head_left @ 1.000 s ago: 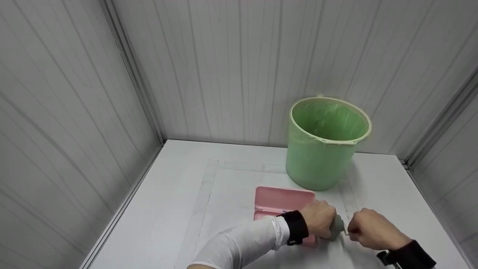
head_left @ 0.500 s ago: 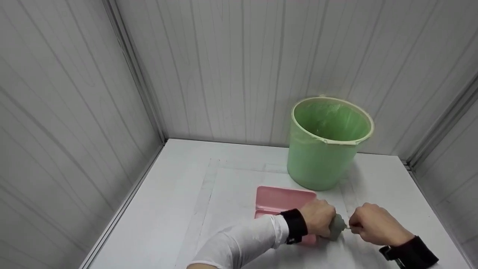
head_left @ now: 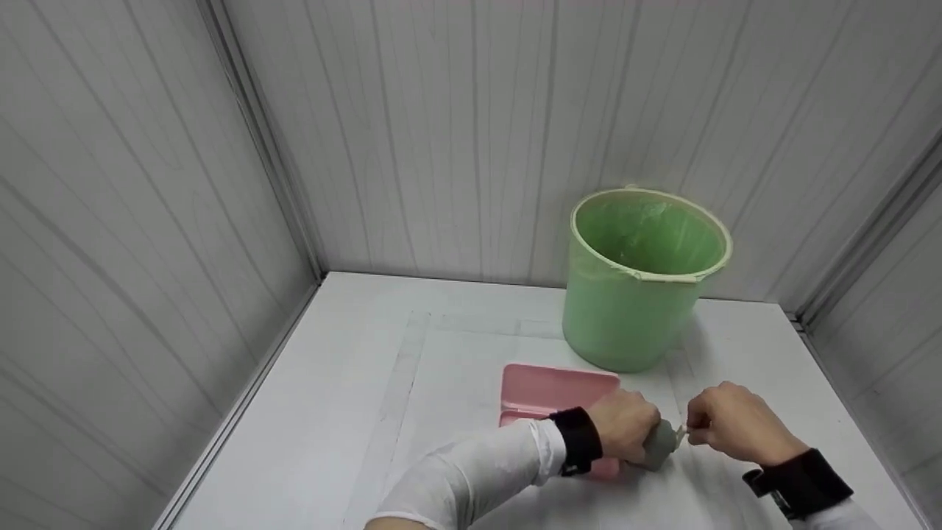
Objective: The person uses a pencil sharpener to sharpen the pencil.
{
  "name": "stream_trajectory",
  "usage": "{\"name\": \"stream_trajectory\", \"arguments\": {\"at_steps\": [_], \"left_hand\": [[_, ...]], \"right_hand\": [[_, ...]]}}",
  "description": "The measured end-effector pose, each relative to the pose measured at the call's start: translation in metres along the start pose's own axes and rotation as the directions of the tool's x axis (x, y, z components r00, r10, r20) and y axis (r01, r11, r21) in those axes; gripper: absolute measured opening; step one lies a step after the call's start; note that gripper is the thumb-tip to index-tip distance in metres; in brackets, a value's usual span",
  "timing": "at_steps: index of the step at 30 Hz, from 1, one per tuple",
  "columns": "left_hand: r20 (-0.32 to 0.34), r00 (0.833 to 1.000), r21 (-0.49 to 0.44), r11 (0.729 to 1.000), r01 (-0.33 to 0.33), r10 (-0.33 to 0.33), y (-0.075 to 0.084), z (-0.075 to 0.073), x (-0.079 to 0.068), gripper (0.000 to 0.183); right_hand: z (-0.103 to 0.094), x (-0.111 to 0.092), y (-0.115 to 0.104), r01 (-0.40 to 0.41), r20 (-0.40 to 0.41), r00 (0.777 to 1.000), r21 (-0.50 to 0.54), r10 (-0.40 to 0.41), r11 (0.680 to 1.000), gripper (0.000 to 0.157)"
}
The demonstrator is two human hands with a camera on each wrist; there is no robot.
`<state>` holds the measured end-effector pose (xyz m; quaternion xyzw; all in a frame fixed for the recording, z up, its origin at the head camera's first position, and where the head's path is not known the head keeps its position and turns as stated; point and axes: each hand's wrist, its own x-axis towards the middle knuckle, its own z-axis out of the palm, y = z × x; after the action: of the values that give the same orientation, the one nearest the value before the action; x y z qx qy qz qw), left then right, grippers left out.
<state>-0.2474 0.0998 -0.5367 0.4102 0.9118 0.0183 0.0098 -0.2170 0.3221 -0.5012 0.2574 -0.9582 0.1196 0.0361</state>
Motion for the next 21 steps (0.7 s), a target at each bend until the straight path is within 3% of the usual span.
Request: {"name": "stream_trajectory", "arguments": {"at_steps": [12, 21], "left_hand": [[-0.019, 1.0, 0.011, 1.0, -0.017, 0.017, -0.003, 0.003, -0.002, 0.023], [-0.028, 0.998, 0.031, 0.998, -0.058, 0.059, -0.004, 0.004, 0.0, 0.026]], "right_hand": [[0.016, 0.009, 0.008, -0.062, -0.063, 0.996, 0.025, 0.063, 0.998, 0.032], [0.031, 0.01, 0.02, -0.075, -0.066, 0.995, 0.09, 0.081, 0.993, 0.031]]}}
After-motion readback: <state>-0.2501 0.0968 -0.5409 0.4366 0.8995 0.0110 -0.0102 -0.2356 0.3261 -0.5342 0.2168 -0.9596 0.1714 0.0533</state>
